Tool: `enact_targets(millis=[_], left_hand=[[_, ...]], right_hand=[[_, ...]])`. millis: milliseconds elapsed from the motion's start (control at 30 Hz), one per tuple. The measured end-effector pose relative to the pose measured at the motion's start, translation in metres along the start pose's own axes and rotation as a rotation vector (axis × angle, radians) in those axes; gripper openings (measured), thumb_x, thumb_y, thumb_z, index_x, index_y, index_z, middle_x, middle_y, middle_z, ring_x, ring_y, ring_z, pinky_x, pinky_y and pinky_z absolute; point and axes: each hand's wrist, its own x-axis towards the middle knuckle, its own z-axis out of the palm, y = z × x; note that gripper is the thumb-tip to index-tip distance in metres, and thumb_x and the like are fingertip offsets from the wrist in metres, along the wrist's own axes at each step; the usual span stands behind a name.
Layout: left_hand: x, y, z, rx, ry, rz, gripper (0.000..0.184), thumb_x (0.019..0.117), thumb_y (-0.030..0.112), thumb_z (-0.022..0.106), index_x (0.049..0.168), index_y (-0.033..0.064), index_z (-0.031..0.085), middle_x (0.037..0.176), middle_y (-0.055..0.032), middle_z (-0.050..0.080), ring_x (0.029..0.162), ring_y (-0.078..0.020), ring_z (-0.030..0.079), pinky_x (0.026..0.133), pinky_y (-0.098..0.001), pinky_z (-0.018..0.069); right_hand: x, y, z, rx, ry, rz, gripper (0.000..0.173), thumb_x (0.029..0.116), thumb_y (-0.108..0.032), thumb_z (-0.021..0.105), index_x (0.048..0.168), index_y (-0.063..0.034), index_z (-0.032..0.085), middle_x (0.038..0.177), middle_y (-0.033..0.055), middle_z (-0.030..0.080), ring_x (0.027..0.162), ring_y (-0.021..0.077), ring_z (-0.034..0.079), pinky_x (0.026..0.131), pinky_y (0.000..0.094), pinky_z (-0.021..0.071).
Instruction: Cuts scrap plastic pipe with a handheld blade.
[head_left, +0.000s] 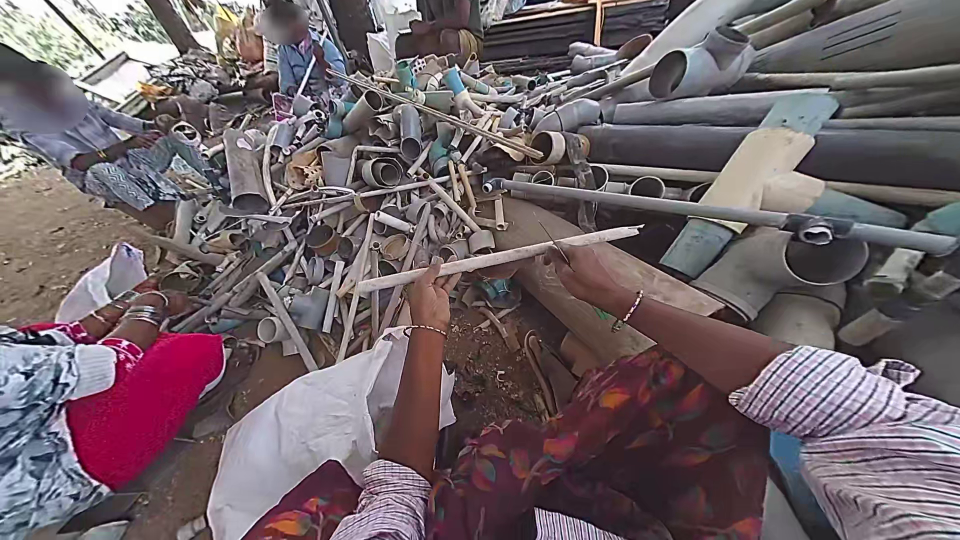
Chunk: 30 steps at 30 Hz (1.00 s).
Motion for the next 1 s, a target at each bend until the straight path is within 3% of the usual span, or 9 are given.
enact_targets(millis=[133, 267, 333, 433, 600, 700, 800, 967, 1000], left_hand=[[-0.007, 0.001, 0.000, 0.030, -0.003, 0.071, 0.030, 0.1038, 0.000, 0.052, 0.133, -0.0007, 0.044, 0.111, -0.0149, 0.063, 0.093, -0.0232, 0.071, 0.083, -0.0370, 0.0610], [-0.014, 0.003, 0.001, 0.004, 0.005, 0.093, 0.020, 0.1050, 0.001, 0.051, 0.124, 0.0037, 0.044, 0.109, -0.0115, 0.063, 0.094, -0.0208, 0.071, 0.085, -0.0359, 0.0607], [-0.017, 0.003, 0.003, -0.012, 0.000, 0.094, 0.017, 0.1052, -0.001, 0.048, 0.122, 0.0033, 0.045, 0.105, -0.0122, 0.065, 0.092, -0.0217, 0.071, 0.084, -0.0367, 0.0606], [-0.022, -0.001, 0.006, 0.002, -0.007, 0.088, 0.013, 0.1052, 0.000, 0.049, 0.118, 0.0031, 0.048, 0.104, -0.0119, 0.067, 0.093, -0.0227, 0.072, 0.084, -0.0380, 0.0603], [-0.011, -0.014, 0.004, -0.010, 0.074, 0.024, 0.027, 0.1038, 0.001, 0.053, 0.129, -0.0001, 0.044, 0.115, -0.0153, 0.057, 0.100, -0.0233, 0.067, 0.088, -0.0364, 0.0579], [-0.013, -0.027, 0.002, 0.029, 0.052, 0.038, 0.026, 0.1033, 0.001, 0.055, 0.127, 0.0013, 0.045, 0.118, -0.0141, 0.058, 0.105, -0.0223, 0.065, 0.092, -0.0367, 0.0561], [-0.015, -0.028, 0.007, 0.048, 0.006, 0.056, 0.016, 0.1033, 0.000, 0.053, 0.117, 0.0030, 0.047, 0.107, -0.0107, 0.062, 0.099, -0.0195, 0.067, 0.091, -0.0361, 0.0566], [-0.016, -0.003, 0.006, 0.003, -0.075, 0.216, 0.026, 0.1104, 0.014, 0.040, 0.134, 0.0035, 0.043, 0.117, -0.0123, 0.065, 0.108, -0.0196, 0.066, 0.096, -0.0381, 0.0527], [-0.016, 0.005, 0.007, -0.029, -0.062, 0.265, 0.024, 0.1106, 0.016, 0.038, 0.132, 0.0051, 0.043, 0.115, -0.0115, 0.066, 0.108, -0.0206, 0.067, 0.096, -0.0387, 0.0539]], right_hand=[[0.007, 0.020, 0.007, -0.003, -0.246, 0.285, 0.035, 0.1105, -0.021, 0.040, 0.096, 0.0011, 0.063, 0.071, 0.0091, 0.049, 0.056, 0.0192, 0.048, 0.055, 0.0367, 0.0420], [0.002, -0.003, 0.000, 0.069, -0.133, 0.183, 0.045, 0.1143, -0.026, 0.032, 0.102, 0.0016, 0.066, 0.073, 0.0093, 0.050, 0.060, 0.0190, 0.048, 0.060, 0.0366, 0.0424], [0.011, 0.004, 0.013, 0.005, -0.185, 0.131, 0.042, 0.1130, -0.023, 0.035, 0.102, 0.0036, 0.066, 0.081, 0.0168, 0.057, 0.071, 0.0289, 0.056, 0.068, 0.0470, 0.0442], [0.013, 0.014, 0.010, -0.089, -0.275, 0.212, 0.041, 0.1127, -0.023, 0.035, 0.105, 0.0026, 0.065, 0.087, 0.0175, 0.059, 0.075, 0.0289, 0.057, 0.070, 0.0472, 0.0455], [0.008, 0.012, -0.009, 0.186, -0.016, 0.313, 0.051, 0.1143, -0.035, 0.030, 0.101, 0.0002, 0.066, 0.066, 0.0060, 0.047, 0.052, 0.0159, 0.044, 0.053, 0.0332, 0.0405], [0.007, 0.015, -0.014, 0.179, 0.026, 0.308, 0.052, 0.1144, -0.035, 0.030, 0.103, -0.0003, 0.066, 0.068, 0.0073, 0.049, 0.054, 0.0170, 0.045, 0.055, 0.0347, 0.0410], [0.006, 0.019, -0.019, 0.148, -0.003, 0.323, 0.051, 0.1144, -0.034, 0.029, 0.106, 0.0011, 0.065, 0.073, 0.0104, 0.050, 0.060, 0.0208, 0.047, 0.059, 0.0389, 0.0417], [0.006, 0.028, -0.020, 0.157, 0.006, 0.340, 0.050, 0.1141, -0.036, 0.031, 0.105, -0.0014, 0.066, 0.070, 0.0075, 0.050, 0.054, 0.0171, 0.046, 0.054, 0.0347, 0.0416], [0.006, 0.029, -0.021, 0.161, 0.001, 0.345, 0.050, 0.1140, -0.036, 0.031, 0.105, -0.0016, 0.066, 0.069, 0.0071, 0.050, 0.053, 0.0165, 0.046, 0.053, 0.0339, 0.0415]])
